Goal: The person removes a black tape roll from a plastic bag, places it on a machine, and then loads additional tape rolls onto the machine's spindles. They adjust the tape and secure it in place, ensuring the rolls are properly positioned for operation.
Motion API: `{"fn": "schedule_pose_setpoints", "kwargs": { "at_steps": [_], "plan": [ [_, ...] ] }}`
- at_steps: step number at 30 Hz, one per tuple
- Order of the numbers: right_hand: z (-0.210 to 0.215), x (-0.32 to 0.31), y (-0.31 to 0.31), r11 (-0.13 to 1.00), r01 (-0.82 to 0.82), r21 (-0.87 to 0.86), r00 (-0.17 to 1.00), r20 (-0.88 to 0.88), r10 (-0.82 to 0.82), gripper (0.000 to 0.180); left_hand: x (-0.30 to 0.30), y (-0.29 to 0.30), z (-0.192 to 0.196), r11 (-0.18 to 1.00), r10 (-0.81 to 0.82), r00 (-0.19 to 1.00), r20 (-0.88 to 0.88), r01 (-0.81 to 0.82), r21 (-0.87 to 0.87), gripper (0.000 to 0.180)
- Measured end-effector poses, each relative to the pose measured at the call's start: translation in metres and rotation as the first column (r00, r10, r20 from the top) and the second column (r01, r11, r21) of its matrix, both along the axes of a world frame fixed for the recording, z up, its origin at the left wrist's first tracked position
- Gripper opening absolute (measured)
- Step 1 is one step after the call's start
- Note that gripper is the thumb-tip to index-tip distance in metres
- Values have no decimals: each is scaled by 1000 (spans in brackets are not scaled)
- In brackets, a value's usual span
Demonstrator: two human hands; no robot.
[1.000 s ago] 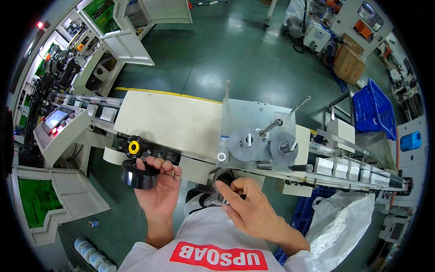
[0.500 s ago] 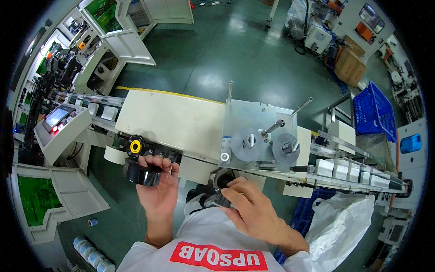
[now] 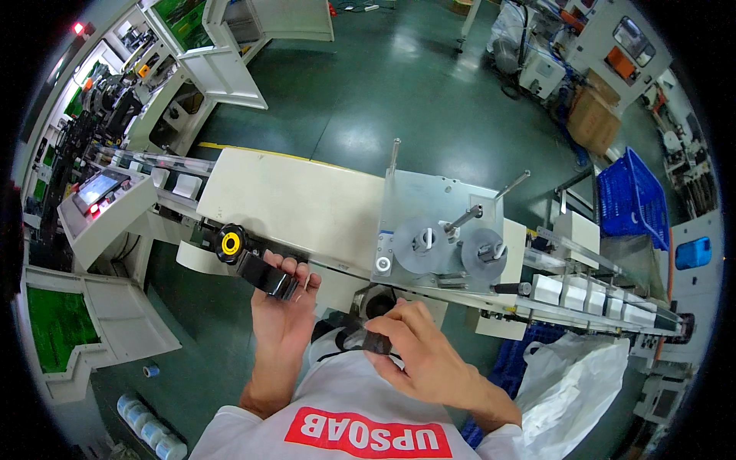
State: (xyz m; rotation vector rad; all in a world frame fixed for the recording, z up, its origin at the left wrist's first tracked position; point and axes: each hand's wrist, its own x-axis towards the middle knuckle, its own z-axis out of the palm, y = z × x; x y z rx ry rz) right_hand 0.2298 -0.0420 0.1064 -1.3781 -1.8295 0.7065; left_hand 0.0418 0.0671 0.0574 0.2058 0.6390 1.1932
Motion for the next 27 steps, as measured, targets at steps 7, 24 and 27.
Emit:
{"fn": "schedule_pose_setpoints", "kwargs": {
  "at_steps": [7,24,27],
  "plan": [
    [-7,-4,-3,988,84,-133,996,-31,-89,40,1,-2,-1,993,-4,1000,21,1,117,10],
    [-6,-7,4,959,46,-279,999,2,-47,42,7,-7,3,979,-4,1000,30,-2,203,26],
    [-7,-7,5,970,42,-241,998,-29,-50,45,9,-7,0,982,-10,1000,13,8,190,29]
  ]
}}
